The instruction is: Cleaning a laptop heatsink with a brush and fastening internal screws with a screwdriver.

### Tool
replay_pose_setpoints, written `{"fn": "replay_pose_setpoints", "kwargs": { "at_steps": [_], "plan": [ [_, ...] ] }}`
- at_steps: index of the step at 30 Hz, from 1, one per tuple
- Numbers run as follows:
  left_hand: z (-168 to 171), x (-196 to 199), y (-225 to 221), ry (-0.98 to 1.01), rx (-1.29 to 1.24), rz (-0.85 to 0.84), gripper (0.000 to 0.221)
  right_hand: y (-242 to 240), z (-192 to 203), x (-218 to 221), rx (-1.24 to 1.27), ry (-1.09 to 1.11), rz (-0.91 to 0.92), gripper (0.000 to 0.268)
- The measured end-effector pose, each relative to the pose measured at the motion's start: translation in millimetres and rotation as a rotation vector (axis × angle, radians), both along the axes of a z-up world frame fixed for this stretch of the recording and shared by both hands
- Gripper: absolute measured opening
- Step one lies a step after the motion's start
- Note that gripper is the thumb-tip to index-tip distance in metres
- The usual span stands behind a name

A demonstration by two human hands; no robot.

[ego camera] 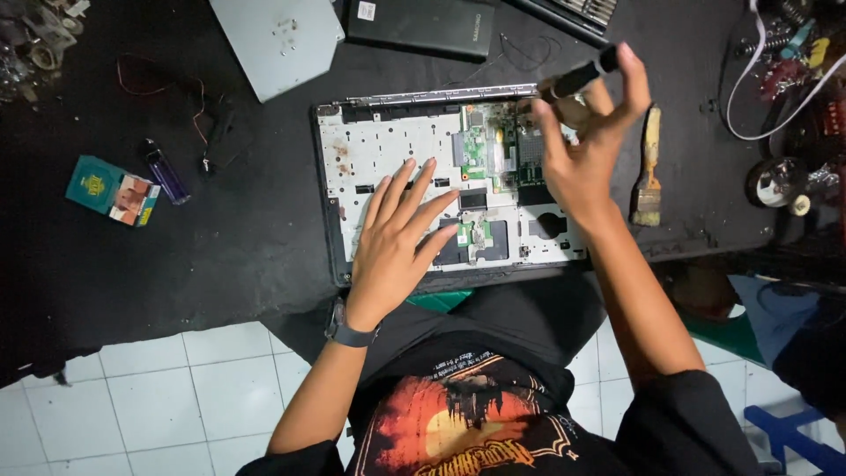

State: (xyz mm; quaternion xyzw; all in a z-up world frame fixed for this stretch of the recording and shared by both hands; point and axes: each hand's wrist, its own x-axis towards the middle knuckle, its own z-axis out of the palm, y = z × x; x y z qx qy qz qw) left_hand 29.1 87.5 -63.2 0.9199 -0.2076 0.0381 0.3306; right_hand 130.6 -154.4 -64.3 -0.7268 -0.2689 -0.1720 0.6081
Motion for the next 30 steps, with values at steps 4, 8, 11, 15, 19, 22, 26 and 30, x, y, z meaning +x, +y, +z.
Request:
{"fn": "replay_pose_setpoints", "kwargs": {
  "at_steps": [4, 8, 11, 15, 19, 22, 26, 30],
  "plan": [
    [1, 0, 0, 0.002, -0.012, 0.001, 0.039, -17, -36, 1, -0.043, -0.022, -0.134, 0.091],
    [1, 0, 0, 0.011, -0.011, 0.005, 0.037, -20, -47, -1, -0.095, -0.007, -0.184, 0.091],
    [0, 0, 0, 0.012, -0.010, 0.001, 0.038, -9, -26, -2, -0.157, -0.074, -0.197, 0.083],
    [2, 0, 0, 0.021, -0.012, 0.007, 0.038, -13, -33, -1, -0.190, -0.065, -0.234, 0.095],
    [1, 0, 0, 0.021, -0.008, 0.007, 0.038, -14, -36, -1, -0.194, -0.031, -0.248, 0.093],
    [1, 0, -1, 0.020, -0.004, 0.007, 0.038, -17, -40, -1, -0.206, -0.031, -0.251, 0.090],
    [1, 0, -1, 0.023, 0.006, 0.008, 0.038, -13, -35, 0, -0.216, -0.096, -0.246, 0.081],
    [2, -2, -1, 0.029, 0.015, 0.006, 0.038, -15, -31, 5, -0.191, -0.180, -0.180, 0.088]
  ]
}}
